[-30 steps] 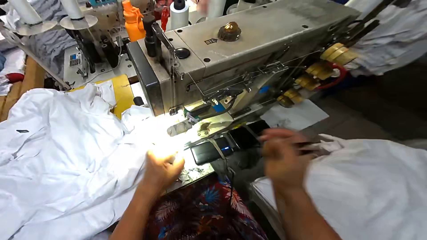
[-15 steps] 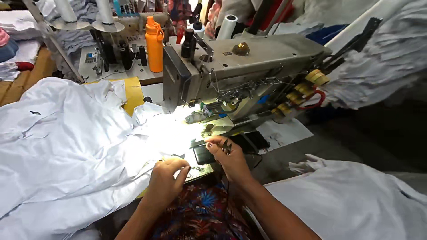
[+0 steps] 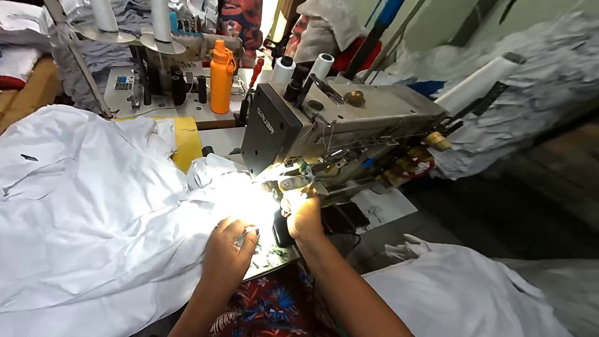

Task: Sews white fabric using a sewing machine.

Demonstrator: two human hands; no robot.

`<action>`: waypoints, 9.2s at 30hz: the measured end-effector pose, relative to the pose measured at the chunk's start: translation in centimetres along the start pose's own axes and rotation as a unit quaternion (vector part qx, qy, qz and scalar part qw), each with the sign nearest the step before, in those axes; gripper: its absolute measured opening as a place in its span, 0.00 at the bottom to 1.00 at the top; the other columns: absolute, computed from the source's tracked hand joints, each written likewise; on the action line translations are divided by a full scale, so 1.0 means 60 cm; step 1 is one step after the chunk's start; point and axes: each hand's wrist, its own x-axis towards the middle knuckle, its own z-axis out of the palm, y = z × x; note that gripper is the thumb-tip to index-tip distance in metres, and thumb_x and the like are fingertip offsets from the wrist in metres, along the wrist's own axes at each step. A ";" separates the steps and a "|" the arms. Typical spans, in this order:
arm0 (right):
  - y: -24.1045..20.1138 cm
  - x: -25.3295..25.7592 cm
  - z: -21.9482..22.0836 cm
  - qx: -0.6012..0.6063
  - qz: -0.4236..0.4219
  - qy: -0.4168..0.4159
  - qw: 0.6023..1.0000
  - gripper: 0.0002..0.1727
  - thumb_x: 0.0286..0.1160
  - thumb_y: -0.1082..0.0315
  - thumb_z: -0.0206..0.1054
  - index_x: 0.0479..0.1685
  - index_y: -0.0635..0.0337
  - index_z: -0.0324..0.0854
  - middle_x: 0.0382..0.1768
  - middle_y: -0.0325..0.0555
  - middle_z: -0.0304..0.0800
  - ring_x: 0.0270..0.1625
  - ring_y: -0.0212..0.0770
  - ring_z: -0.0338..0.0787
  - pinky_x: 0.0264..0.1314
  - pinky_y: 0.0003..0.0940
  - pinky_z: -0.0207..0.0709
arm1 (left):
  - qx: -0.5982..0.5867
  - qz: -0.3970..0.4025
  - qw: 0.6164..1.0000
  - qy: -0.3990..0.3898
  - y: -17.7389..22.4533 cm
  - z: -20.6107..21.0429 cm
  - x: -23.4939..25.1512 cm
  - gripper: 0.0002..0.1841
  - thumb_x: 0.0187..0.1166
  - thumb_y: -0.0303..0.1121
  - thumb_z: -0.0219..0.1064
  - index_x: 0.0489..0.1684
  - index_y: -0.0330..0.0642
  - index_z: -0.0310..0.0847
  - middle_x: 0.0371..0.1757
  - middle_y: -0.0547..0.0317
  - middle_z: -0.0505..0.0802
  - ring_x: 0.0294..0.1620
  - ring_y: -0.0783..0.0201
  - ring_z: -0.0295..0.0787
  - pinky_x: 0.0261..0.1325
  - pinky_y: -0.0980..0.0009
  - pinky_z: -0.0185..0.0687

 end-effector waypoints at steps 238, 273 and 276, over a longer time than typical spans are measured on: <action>0.005 -0.083 -0.274 -0.372 -0.063 -0.331 0.865 0.33 0.81 0.37 0.62 0.76 0.49 0.81 0.58 0.47 0.89 0.49 0.36 0.89 0.49 0.35 0.86 | 0.392 -0.195 0.899 -0.016 -0.067 -0.057 0.276 0.21 0.84 0.35 0.65 0.69 0.31 0.78 0.71 0.28 0.82 0.64 0.27 0.84 0.61 0.27 0.77; 0.094 -0.116 -0.072 -0.345 -0.327 -0.269 0.838 0.10 0.77 0.63 0.68 0.48 0.58 0.89 0.44 0.47 0.95 0.42 0.42 0.95 0.41 0.42 0.90 | 0.206 0.165 0.959 -0.108 -0.011 -0.093 0.016 0.12 0.81 0.36 0.63 0.40 0.43 0.93 0.51 0.51 0.95 0.63 0.48 0.89 0.71 0.44 0.78; 0.095 -0.115 -0.065 -0.377 -0.270 -0.254 0.849 0.09 0.67 0.67 0.71 0.42 0.57 0.93 0.38 0.48 0.96 0.40 0.46 0.96 0.42 0.49 0.88 | 0.208 0.183 0.961 -0.002 0.024 -0.197 0.008 0.14 0.84 0.34 0.59 0.42 0.36 0.90 0.41 0.50 0.95 0.49 0.57 0.91 0.63 0.55 0.82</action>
